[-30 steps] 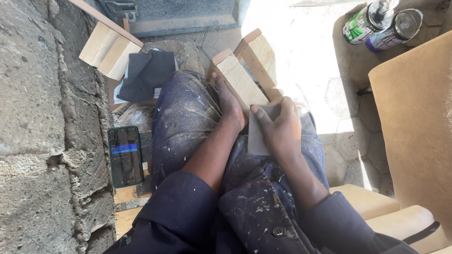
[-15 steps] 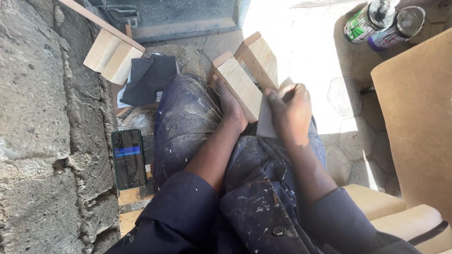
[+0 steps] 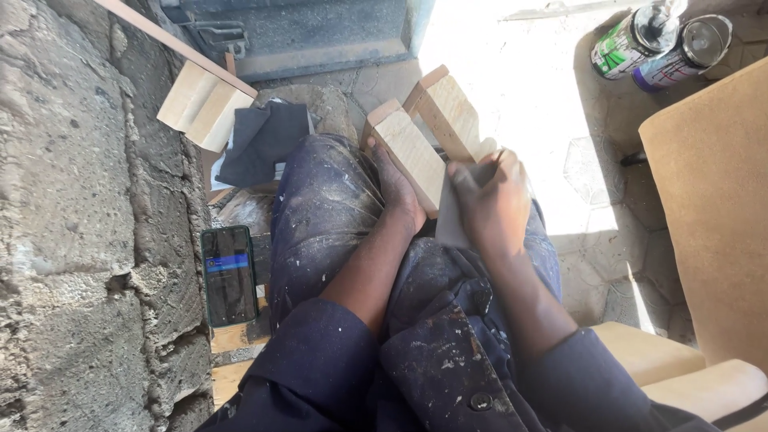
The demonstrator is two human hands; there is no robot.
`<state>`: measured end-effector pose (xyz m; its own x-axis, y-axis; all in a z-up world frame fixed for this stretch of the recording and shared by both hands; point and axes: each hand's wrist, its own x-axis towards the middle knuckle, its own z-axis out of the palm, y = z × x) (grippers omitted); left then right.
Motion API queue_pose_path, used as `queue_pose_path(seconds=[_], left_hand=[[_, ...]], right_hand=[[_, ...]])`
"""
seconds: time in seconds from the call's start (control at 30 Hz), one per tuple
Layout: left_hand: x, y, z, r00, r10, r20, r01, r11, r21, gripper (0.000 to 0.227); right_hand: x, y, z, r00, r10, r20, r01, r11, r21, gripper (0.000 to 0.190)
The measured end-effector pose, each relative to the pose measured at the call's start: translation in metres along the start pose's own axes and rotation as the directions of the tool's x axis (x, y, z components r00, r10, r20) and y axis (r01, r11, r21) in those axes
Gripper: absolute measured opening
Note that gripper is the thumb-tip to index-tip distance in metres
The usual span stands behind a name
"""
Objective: The person is sanding the edges of small wooden blocks using a sanding block to smooth the surfaces.
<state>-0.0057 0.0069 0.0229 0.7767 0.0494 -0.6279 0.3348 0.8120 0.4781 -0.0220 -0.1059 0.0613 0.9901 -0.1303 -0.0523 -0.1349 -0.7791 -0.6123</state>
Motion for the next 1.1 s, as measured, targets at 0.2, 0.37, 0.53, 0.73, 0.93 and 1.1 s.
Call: queue_pose_path(seconds=[0.2,0.37,0.53,0.73,0.93,1.1], left_hand=[[0.005,0.000,0.003,1.000,-0.028,0.004,0.028,1.000,0.004,0.100],[0.004,0.001,-0.002,1.000,-0.023,-0.009,0.022,1.000,-0.017,0.102],[-0.001,0.003,0.001,1.000,-0.024,-0.004,0.024,1.000,-0.019,0.103],[-0.002,0.004,0.000,1.000,-0.008,-0.012,0.008,0.999,-0.047,0.100],[0.034,-0.017,-0.018,0.998,0.046,-0.038,-0.049,0.997,-0.060,0.109],[0.039,-0.021,-0.018,1.000,0.014,-0.023,-0.017,0.989,-0.145,0.103]], right_hand=[[-0.002,-0.004,-0.002,1.000,-0.008,-0.025,0.007,0.999,-0.044,0.047],[-0.008,-0.003,-0.001,0.999,0.036,0.009,-0.036,0.999,-0.036,0.048],[-0.007,-0.005,0.001,0.995,0.075,0.065,-0.071,0.995,-0.067,0.051],[0.000,-0.005,0.003,1.000,0.012,-0.015,-0.013,0.998,-0.057,0.046],[-0.030,-0.017,-0.002,0.991,0.072,0.113,-0.074,0.997,0.015,0.054],[-0.014,-0.011,0.010,0.975,-0.204,-0.084,0.204,0.979,-0.003,0.059]])
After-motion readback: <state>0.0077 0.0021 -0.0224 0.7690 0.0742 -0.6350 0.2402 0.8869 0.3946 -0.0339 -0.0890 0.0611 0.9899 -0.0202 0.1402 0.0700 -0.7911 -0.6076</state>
